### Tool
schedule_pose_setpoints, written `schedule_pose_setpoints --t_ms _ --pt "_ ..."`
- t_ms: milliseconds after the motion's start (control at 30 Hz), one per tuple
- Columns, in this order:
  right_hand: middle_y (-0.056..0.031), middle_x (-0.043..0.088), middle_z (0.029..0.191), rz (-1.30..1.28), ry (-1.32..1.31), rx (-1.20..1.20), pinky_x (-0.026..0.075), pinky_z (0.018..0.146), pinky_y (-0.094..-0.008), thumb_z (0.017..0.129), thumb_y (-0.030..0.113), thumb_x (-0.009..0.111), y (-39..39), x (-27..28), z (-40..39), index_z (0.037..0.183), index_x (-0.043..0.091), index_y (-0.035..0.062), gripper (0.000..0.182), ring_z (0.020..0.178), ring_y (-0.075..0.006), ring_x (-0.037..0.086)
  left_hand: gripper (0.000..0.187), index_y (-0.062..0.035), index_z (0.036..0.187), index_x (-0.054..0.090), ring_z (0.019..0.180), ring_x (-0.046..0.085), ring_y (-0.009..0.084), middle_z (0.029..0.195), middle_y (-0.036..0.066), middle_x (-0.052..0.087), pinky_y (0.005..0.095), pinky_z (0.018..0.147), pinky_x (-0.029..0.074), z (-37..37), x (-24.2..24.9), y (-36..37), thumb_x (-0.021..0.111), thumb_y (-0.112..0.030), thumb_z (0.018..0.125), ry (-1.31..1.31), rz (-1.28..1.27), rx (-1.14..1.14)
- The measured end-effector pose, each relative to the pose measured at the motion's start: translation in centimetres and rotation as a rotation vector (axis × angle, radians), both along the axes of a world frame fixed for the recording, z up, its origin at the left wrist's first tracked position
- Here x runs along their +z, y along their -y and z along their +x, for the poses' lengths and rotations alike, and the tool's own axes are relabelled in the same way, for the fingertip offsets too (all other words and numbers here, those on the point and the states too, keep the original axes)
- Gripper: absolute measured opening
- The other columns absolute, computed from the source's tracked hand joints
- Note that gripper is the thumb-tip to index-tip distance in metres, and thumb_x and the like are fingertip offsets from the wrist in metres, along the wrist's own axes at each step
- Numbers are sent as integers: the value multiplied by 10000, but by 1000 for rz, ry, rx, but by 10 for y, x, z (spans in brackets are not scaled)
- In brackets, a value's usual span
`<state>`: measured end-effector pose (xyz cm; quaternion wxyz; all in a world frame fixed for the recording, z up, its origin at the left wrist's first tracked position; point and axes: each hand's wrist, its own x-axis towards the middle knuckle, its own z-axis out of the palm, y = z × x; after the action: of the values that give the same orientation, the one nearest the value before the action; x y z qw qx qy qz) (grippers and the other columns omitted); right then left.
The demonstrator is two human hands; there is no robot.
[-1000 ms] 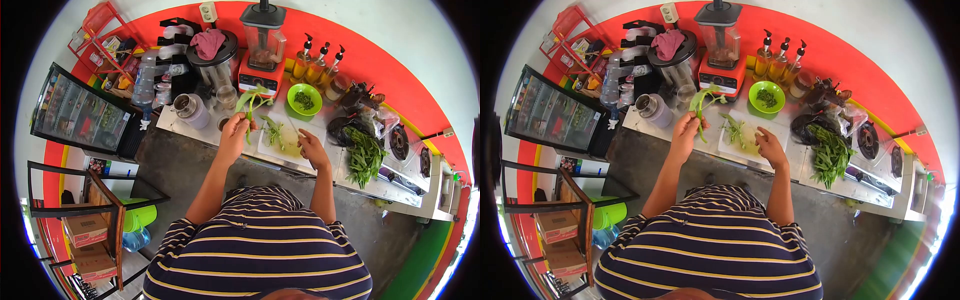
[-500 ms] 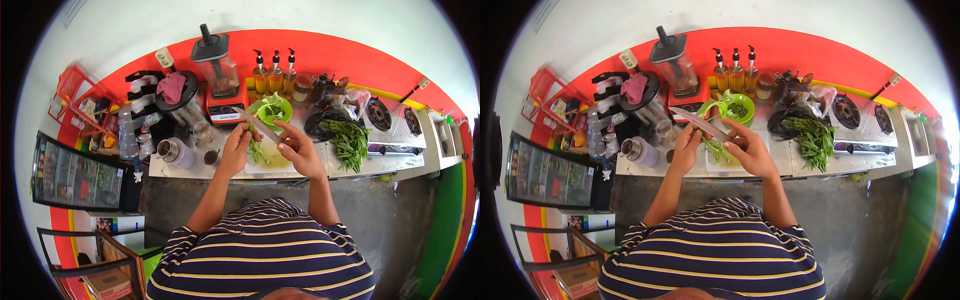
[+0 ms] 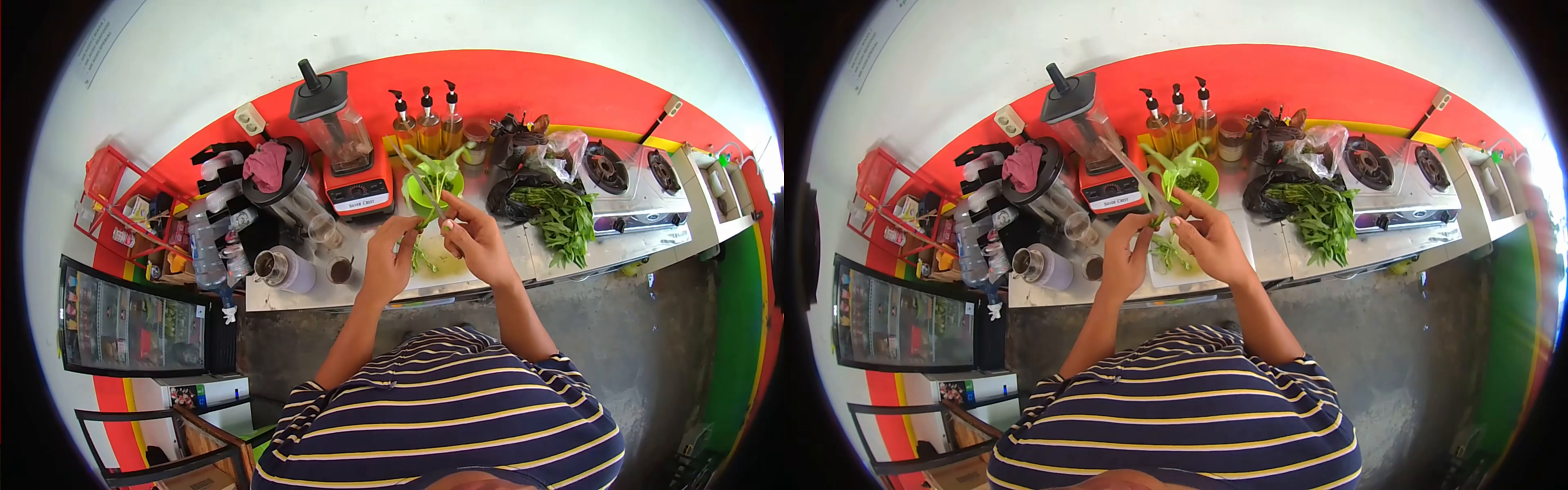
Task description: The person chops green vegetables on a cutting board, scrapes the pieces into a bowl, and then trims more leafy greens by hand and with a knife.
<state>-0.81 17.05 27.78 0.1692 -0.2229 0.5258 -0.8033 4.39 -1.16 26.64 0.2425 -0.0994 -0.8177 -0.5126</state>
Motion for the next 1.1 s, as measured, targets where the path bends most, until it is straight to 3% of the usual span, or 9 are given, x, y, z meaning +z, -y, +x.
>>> schedule_pose_setpoints --t_ms 133,333,400,600,833,1100 --pt "12 533 955 -25 8 -42 351 549 -224 1016 49 590 4 -7 -1 1491 432 -60 512 649 -42 431 209 19 1144 663 899 671 329 996 172 674 377 808 513 5 5 -3 579 26 953 -25 -101 11" --pt "8 553 878 1 48 -26 334 535 -222 1020 65 588 5 -6 0 1450 478 -63 463 612 -43 418 231 21 1161 655 924 660 344 1027 181 665 385 824 507 5 -3 -2 565 35 949 1 -34 39" --pt "-48 540 944 -11 15 44 387 546 -218 1044 114 548 5 -7 0 1452 499 -25 434 624 -84 481 237 18 1165 656 930 657 345 1027 181 663 383 827 506 6 -3 -2 561 36 950 -2 -48 43" --pt "-32 547 905 -183 183 147 404 554 -250 1049 116 545 7 -6 0 1467 457 -53 459 643 -99 493 242 18 1166 660 940 651 321 1034 169 659 365 837 499 8 3 -3 551 40 952 -7 -85 38" --pt "-48 525 934 -173 148 110 401 538 -222 1067 161 519 10 -12 -1 1459 490 -19 433 626 -100 492 242 8 1169 663 947 652 334 1040 174 662 373 825 509 9 0 -3 546 44 960 7 -71 34" --pt "-24 546 903 -184 147 111 398 550 -247 1053 115 554 8 -12 0 1456 512 -12 424 642 -101 482 226 27 1150 656 946 652 311 1043 166 661 360 835 500 10 1 -5 548 51 952 10 -66 23"
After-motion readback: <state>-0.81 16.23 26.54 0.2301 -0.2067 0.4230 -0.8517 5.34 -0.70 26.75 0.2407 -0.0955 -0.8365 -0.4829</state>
